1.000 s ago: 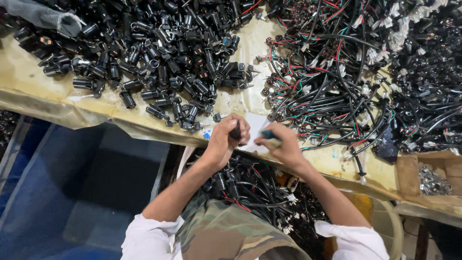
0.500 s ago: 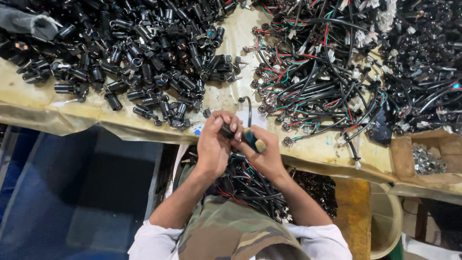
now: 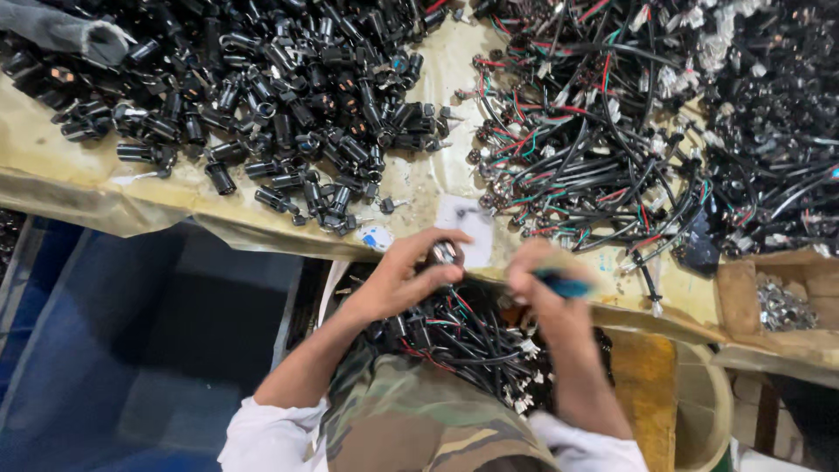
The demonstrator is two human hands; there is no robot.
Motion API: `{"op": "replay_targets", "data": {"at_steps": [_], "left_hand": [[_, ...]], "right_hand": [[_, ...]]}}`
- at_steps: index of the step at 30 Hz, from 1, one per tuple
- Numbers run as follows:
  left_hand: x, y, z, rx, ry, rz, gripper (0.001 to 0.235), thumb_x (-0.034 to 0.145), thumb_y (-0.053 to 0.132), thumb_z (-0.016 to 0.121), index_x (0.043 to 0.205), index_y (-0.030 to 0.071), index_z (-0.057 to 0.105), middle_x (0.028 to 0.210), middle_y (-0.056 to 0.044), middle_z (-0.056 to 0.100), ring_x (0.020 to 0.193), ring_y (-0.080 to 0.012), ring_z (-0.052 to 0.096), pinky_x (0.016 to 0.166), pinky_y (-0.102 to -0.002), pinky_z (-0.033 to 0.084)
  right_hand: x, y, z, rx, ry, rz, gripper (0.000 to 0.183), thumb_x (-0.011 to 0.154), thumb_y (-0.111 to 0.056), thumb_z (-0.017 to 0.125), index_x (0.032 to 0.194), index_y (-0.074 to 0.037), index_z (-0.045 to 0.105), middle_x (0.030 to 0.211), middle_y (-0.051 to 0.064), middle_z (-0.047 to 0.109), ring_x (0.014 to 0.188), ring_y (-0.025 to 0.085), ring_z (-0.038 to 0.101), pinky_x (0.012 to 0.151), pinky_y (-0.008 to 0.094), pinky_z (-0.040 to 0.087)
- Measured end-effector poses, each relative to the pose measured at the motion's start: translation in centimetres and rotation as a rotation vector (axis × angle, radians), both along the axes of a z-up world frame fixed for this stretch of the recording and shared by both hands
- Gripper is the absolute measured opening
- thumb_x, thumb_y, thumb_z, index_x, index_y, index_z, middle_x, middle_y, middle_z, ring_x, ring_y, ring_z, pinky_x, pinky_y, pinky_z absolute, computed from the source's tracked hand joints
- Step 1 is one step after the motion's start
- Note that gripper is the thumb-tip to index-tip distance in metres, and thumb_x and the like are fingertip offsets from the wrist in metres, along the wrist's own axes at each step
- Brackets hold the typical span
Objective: The person repeatedly picks small black cylindrical components and wire harnesses from piles on a table, uses pliers to strip or adjust wires, and inserts the components into the harnesses. The person works continuously with both hands, handling items one at a time and placing finished units back on the table.
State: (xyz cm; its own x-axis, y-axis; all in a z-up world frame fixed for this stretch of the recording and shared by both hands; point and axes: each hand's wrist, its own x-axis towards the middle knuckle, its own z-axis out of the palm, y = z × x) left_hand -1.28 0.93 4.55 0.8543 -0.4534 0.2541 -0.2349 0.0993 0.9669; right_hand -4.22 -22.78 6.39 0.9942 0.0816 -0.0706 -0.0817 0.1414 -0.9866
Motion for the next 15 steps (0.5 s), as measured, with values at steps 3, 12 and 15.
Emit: {"op": "replay_targets", "data": {"at_steps": [3, 12, 15], "left_hand": [[-1.2, -0.7, 0.3, 0.033, 0.196, -0.192, 0.035, 0.09, 0.021, 0.075, 0.122, 0.008, 0.069, 0.081, 0.001, 0.07, 0.067, -0.003, 0.063, 0.062, -0.024, 0.052], [-1.0, -0.8, -0.8, 0.077, -0.177, -0.293, 0.015, 0.084, 0.019, 0.076, 0.095, 0.009, 0.076, 0.077, -0.004, 0.072, 0.063, -0.0144, 0.068, 0.061, -0.03, 0.054], [-1.3, -1.4, -0.7, 0.245, -0.219, 0.168, 0.02, 0.073, 0.023, 0.084, 0.081, 0.009, 0.072, 0.067, -0.008, 0.066, 0.056, -0.0186, 0.068, 0.056, -0.032, 0.052]], "right_hand": [[-0.2, -1.8, 3.7, -0.198, -0.651, 0.194, 0.018, 0.085, -0.019, 0.081, 0.093, -0.011, 0.068, 0.084, 0.002, 0.065, 0.073, 0.012, 0.062, 0.064, 0.027, 0.051], [3.8, 3.0, 6.0, -0.533, -0.594, 0.613, 0.023, 0.078, -0.011, 0.084, 0.09, -0.005, 0.065, 0.088, 0.007, 0.067, 0.08, 0.021, 0.068, 0.069, 0.031, 0.051], [1.8, 3.7, 3.5, -0.585, -0.637, 0.164, 0.025, 0.082, -0.013, 0.084, 0.09, -0.006, 0.062, 0.086, 0.006, 0.065, 0.075, 0.019, 0.064, 0.066, 0.032, 0.048]]}}
